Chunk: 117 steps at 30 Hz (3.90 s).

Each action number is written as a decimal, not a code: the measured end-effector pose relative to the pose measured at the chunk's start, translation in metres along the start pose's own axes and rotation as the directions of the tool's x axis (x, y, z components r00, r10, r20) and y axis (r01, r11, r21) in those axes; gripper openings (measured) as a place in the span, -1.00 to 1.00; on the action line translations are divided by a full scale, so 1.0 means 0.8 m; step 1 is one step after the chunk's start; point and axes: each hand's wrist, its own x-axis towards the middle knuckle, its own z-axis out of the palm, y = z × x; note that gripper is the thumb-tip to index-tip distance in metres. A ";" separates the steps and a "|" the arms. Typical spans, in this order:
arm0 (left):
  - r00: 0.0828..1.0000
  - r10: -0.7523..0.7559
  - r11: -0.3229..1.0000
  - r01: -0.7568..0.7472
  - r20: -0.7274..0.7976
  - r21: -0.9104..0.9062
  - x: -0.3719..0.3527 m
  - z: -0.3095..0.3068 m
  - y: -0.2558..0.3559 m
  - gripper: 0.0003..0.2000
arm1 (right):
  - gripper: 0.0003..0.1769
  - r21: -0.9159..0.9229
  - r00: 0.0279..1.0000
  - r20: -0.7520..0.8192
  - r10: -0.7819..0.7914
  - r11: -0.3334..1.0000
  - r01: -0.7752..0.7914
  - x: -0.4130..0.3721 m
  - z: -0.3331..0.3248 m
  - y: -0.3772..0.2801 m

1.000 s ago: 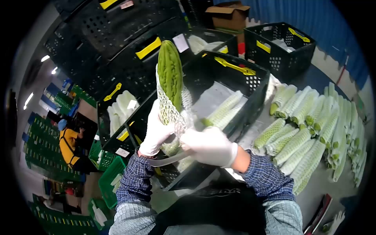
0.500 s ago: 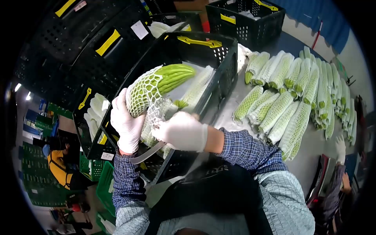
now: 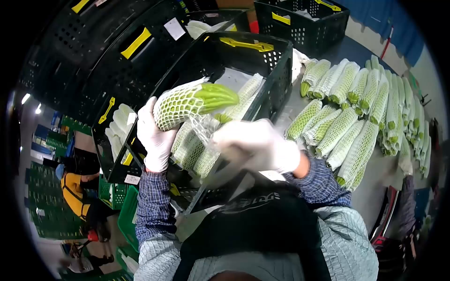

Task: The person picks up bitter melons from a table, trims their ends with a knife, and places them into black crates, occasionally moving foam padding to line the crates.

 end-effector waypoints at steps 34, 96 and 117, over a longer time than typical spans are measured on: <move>0.826 -0.128 0.106 0.562 0.549 -0.820 0.048 -0.046 0.015 -0.39 | -0.51 -0.457 0.943 -0.330 0.052 0.865 -0.207 0.115 -0.024 -0.008; 0.645 0.036 -0.515 0.667 0.764 -0.539 0.094 -0.052 0.093 -0.30 | -0.03 -0.243 0.881 -0.126 0.456 0.847 -0.473 0.060 -0.011 -0.031; 0.529 -0.148 0.264 0.836 0.836 -0.482 0.088 0.083 -0.042 -0.57 | -0.46 0.132 -0.132 -0.933 0.334 -0.023 -0.991 -0.561 -0.200 -0.198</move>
